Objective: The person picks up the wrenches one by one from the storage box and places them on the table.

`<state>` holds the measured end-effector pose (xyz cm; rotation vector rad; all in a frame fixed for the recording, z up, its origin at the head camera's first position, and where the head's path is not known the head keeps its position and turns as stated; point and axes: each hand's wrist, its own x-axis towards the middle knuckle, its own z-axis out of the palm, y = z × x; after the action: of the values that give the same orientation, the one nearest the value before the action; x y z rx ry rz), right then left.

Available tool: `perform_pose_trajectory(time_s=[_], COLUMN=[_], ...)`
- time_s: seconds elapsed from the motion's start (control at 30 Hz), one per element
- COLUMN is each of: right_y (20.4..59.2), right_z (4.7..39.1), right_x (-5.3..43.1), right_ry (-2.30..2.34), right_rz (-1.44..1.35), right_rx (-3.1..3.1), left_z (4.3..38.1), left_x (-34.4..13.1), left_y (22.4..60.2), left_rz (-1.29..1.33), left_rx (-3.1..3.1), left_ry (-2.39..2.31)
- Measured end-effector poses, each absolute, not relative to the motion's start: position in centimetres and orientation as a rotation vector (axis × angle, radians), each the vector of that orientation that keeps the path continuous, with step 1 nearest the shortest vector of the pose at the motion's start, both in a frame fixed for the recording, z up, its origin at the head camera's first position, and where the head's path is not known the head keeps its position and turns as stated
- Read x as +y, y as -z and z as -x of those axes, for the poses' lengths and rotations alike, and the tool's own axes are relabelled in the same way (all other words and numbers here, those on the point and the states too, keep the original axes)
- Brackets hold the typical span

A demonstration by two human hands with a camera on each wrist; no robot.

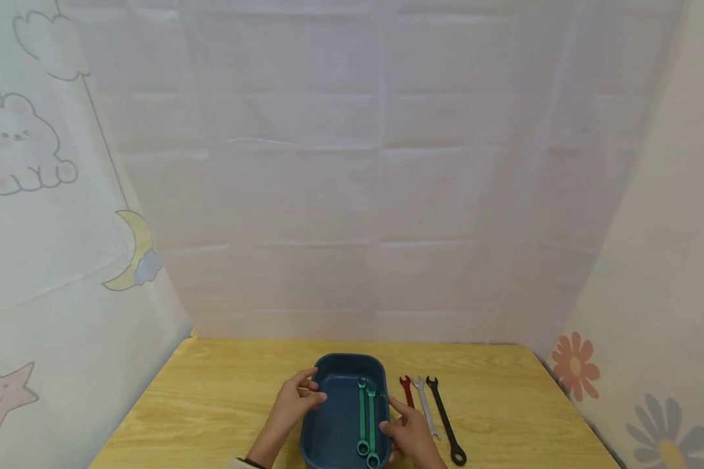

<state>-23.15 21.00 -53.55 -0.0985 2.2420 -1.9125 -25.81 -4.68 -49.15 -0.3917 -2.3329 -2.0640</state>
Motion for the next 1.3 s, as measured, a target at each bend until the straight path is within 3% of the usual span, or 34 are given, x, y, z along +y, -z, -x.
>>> perform_pose_trajectory(time_s=[0.3, 0.77, 1.3], right_y=[53.3, 53.6, 53.4], right_z=[22.9, 22.8, 22.8], right_x=[21.1, 21.1, 20.9], right_ry=[1.895, 1.862, 1.89], right_rz=[0.099, 0.116, 0.069], right_rx=[2.257, 2.326, 2.328], left_z=[27.6, 26.2, 28.1], left_x=[-3.5, -2.0, -0.4], left_y=[51.8, 50.4, 52.2], left_rz=[0.449, 0.444, 0.47], left_rx=[-2.387, -2.436, -2.548], left_ry=[2.099, 2.132, 1.986])
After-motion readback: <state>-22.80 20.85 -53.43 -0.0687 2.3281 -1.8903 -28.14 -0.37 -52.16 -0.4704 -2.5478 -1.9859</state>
